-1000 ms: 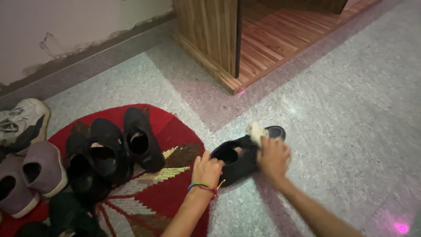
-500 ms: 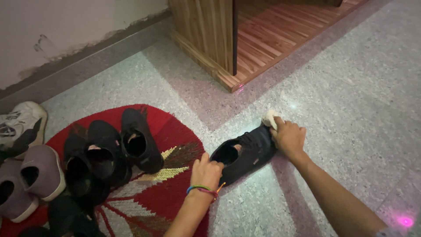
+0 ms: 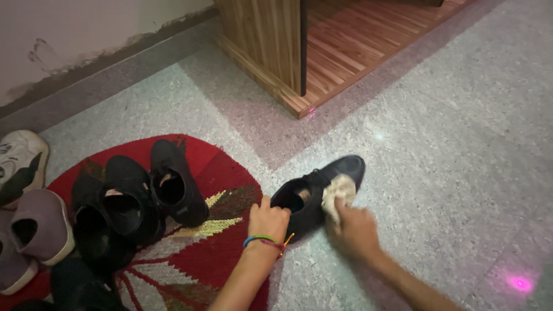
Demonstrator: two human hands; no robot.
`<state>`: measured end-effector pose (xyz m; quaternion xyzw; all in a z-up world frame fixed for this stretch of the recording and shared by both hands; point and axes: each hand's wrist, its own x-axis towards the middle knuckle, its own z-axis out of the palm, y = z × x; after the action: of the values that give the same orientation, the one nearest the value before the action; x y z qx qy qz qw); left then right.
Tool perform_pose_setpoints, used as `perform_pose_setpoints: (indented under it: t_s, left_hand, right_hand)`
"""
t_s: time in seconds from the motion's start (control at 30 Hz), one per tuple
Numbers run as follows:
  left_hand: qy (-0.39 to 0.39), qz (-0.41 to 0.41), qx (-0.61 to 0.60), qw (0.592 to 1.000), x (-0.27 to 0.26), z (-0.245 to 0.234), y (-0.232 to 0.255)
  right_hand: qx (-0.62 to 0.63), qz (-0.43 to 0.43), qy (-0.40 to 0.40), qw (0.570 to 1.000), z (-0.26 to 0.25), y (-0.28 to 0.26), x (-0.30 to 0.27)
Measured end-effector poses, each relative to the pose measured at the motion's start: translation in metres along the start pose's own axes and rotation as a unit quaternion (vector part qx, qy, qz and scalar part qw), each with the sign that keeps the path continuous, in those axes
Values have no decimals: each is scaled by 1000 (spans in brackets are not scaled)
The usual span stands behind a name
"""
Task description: The person wipes several black shoes with a cloth on a red rug, then places each shoe in a corner of the room. The person repeats this process for multiple shoes.
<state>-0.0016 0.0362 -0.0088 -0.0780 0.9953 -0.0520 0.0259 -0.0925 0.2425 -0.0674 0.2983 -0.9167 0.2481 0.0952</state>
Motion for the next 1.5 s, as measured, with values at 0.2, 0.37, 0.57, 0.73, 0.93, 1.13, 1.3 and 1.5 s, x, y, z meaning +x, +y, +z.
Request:
perform_pose_setpoints:
  t_s: [0.2,0.37,0.57,0.73,0.93,1.13,1.3,1.5]
  left_hand:
    - [2,-1,-22,1000,-8,-5,6]
    - [-8,-21,-37,999,-1,2,5]
    - [-8,-34,-90,995,7,12,-5]
    - [7,-18,-137,990,1,15,-11]
    - [12,-36,-209,977,-5,15,-13]
    - [-37,-69,-229,970,-7,5,-13]
    - [-79,-94,-231,965,-3,-6,-12]
    - [-77,-83,-264,958,-10,-22,-22]
  right_hand:
    - [-37,146,-105,983,-15,83,100]
    - [81,183,-34,979,21,44,65]
    - [227,129,-74,963,44,-68,-58]
    - [170,-182,-124,960,26,-85,-52]
    - [20,-352,-82,932,20,-43,-19]
    - [-25,-57,-111,992,12,21,4]
    - [74,175,5,982,11,36,44]
    - [205,-21,78,975,45,-57,-18]
